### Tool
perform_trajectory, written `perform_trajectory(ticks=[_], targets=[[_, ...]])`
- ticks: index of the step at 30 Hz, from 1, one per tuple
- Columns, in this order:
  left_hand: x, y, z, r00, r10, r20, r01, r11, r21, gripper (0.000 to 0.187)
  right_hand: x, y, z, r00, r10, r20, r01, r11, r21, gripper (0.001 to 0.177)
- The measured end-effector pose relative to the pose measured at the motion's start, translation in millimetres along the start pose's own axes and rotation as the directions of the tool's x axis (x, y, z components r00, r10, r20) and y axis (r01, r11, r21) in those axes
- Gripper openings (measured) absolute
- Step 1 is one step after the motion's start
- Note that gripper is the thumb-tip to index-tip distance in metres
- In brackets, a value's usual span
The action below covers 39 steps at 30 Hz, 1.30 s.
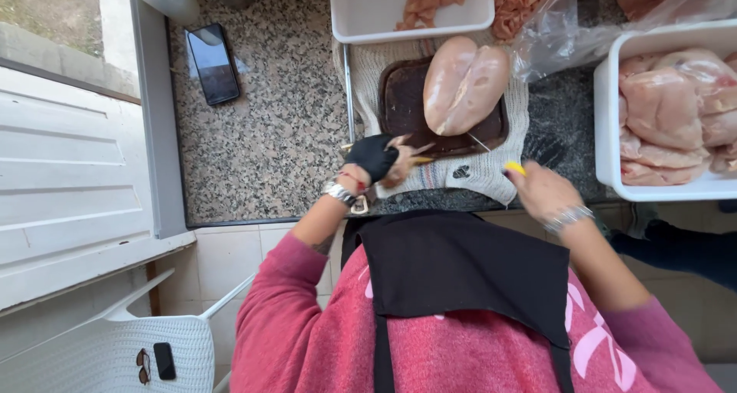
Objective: Trimming fat and excess skin from raw chicken breasts on a cutting board.
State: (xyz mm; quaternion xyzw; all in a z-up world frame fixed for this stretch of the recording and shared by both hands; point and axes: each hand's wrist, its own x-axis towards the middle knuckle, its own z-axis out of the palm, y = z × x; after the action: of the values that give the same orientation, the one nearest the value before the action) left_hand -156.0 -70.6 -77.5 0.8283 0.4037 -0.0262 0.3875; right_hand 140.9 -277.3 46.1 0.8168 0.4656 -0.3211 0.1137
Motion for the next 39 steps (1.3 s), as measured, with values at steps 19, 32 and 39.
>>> perform_trajectory(ticks=[19, 32, 39], targets=[[313, 220, -93, 0.725, 0.518, -0.454, -0.688, 0.565, -0.455, 0.026, -53, 73, -9, 0.999, 0.001, 0.05, -0.02, 0.921, 0.388, 0.046], [388, 204, -27, 0.863, 0.504, -0.026, -0.44, 0.776, 0.452, 0.041, -60, 72, -33, 0.993, 0.102, 0.062, -0.119, 0.884, 0.452, 0.044], [202, 141, -40, 0.853, 0.509, 0.113, -0.476, 0.673, 0.566, 0.117, -65, 69, -43, 0.991, 0.054, -0.12, -0.014, 0.949, 0.314, 0.041]])
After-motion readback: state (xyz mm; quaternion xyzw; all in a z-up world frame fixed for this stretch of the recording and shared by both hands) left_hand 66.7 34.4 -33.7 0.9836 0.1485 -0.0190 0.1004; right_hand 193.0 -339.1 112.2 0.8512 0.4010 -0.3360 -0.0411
